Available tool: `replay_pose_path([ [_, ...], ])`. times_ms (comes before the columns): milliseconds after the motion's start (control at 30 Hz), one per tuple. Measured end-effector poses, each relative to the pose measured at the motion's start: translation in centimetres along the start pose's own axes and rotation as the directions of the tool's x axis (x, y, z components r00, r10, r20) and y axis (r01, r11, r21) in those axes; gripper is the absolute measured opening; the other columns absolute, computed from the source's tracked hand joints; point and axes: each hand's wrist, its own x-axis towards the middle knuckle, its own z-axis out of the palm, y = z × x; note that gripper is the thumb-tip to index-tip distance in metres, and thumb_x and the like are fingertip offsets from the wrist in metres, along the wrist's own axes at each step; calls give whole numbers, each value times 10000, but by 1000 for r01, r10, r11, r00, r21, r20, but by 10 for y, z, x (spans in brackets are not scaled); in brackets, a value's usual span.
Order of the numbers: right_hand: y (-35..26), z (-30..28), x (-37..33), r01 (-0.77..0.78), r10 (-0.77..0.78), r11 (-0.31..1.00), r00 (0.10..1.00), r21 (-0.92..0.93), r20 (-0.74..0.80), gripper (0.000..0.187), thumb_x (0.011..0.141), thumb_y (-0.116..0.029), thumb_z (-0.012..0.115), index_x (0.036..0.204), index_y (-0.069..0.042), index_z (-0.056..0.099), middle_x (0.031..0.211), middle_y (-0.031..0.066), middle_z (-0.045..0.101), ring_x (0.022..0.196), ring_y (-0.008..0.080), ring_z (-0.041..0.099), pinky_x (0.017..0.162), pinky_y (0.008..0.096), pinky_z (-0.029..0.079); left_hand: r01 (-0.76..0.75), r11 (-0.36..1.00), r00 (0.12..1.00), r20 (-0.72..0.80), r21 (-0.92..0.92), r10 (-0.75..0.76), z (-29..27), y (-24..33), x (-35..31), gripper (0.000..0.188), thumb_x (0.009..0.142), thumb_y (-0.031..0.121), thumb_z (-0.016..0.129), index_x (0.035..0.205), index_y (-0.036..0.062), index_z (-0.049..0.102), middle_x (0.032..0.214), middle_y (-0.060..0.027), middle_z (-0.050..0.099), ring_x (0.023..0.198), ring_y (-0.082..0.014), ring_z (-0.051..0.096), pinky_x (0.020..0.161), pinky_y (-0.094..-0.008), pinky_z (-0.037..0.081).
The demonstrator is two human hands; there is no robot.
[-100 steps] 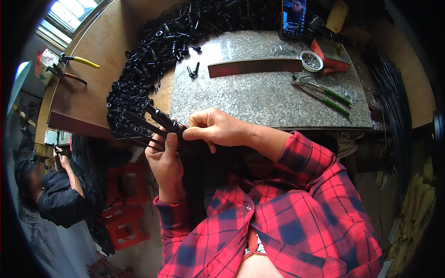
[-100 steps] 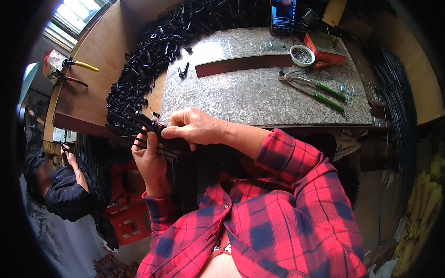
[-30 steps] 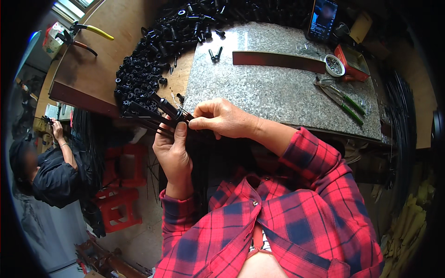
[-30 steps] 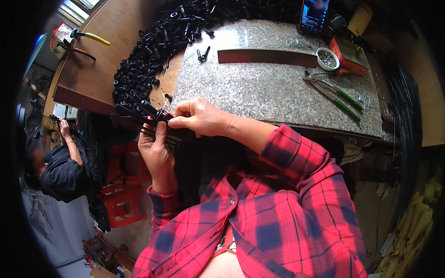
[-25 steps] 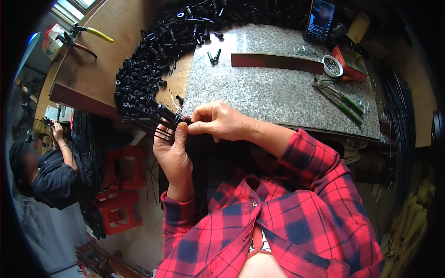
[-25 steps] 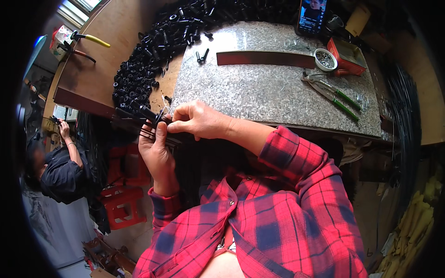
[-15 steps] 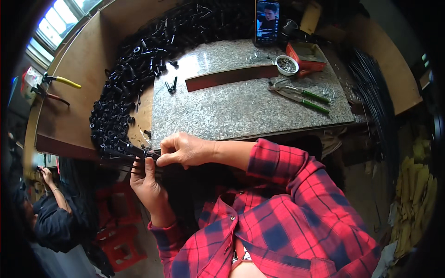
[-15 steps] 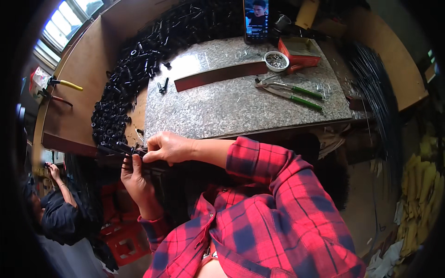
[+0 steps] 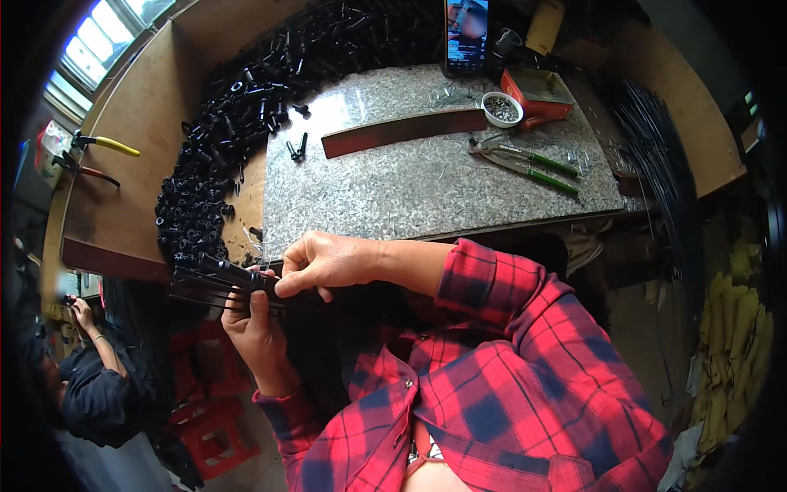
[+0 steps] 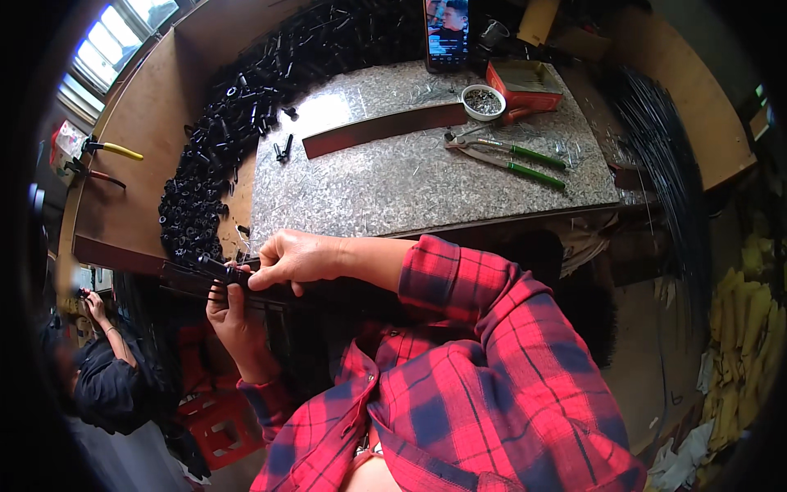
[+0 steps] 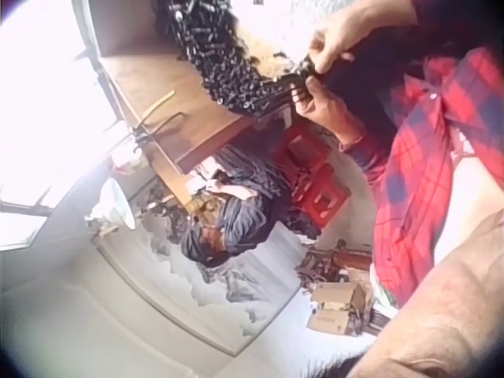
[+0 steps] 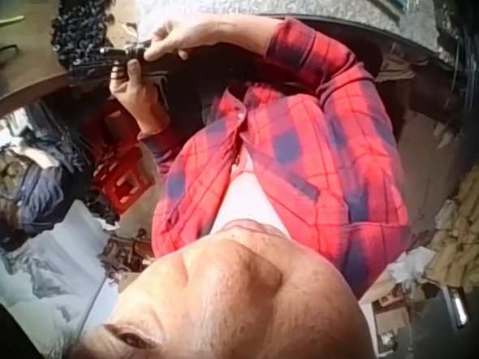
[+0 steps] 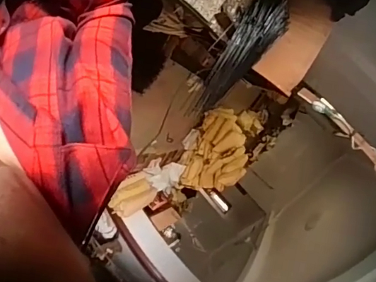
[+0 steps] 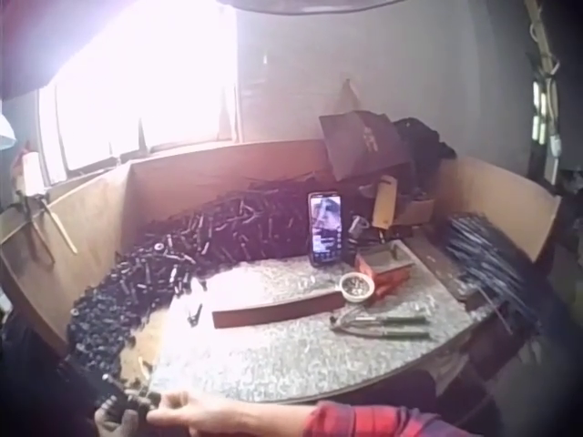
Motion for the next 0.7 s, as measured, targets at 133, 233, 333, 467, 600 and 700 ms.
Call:
replay_pose_path([
  [133,-2,0,-6,-22,21,999,1000,40,18,283,803,-287,725,733,-39,608,656,-15,564,487,60,507,437,209,399,21,1000,993,118,-22,-19,-11,0,5,291,886,87,622,1134,-54,566,1008,-134,653,916,-184,627,868,-301,478],
  [233,1,0,-5,3,-3,998,1000,64,2,263,806,-258,725,726,-36,609,659,-14,567,491,62,509,438,209,404,41,999,985,168,-16,-38,-11,0,8,330,886,104,625,1164,-59,552,1010,-134,651,926,-181,623,866,-302,479],
  [333,-3,1,-4,83,-80,997,981,10,-176,243,808,-221,730,729,-28,604,684,11,584,504,70,523,430,217,415,53,997,999,-5,-48,-53,16,1,9,319,908,57,582,1204,-54,537,1040,-131,643,936,-169,618,862,-289,481],
  [467,1,16,6,285,-404,896,842,-340,-358,273,820,-186,713,691,-16,542,698,35,528,514,78,518,430,221,421,-184,983,964,-193,13,183,44,-12,10,308,930,28,540,1221,-34,460,1073,-110,602,940,-148,584,873,-275,466],
  [600,0,17,10,282,-455,867,782,-411,-425,239,823,-121,681,687,5,532,731,61,519,578,111,522,467,276,425,-246,930,932,-198,273,304,60,-16,11,430,896,22,593,1259,-7,364,1076,-74,534,941,-116,525,873,-246,419],
  [700,5,24,17,337,-559,791,739,-511,-377,196,801,-80,674,702,13,532,722,86,532,616,167,546,536,307,442,-162,923,949,-200,348,242,46,-10,11,391,899,17,577,1237,-2,381,1006,-42,512,892,-98,504,841,-241,418],
])
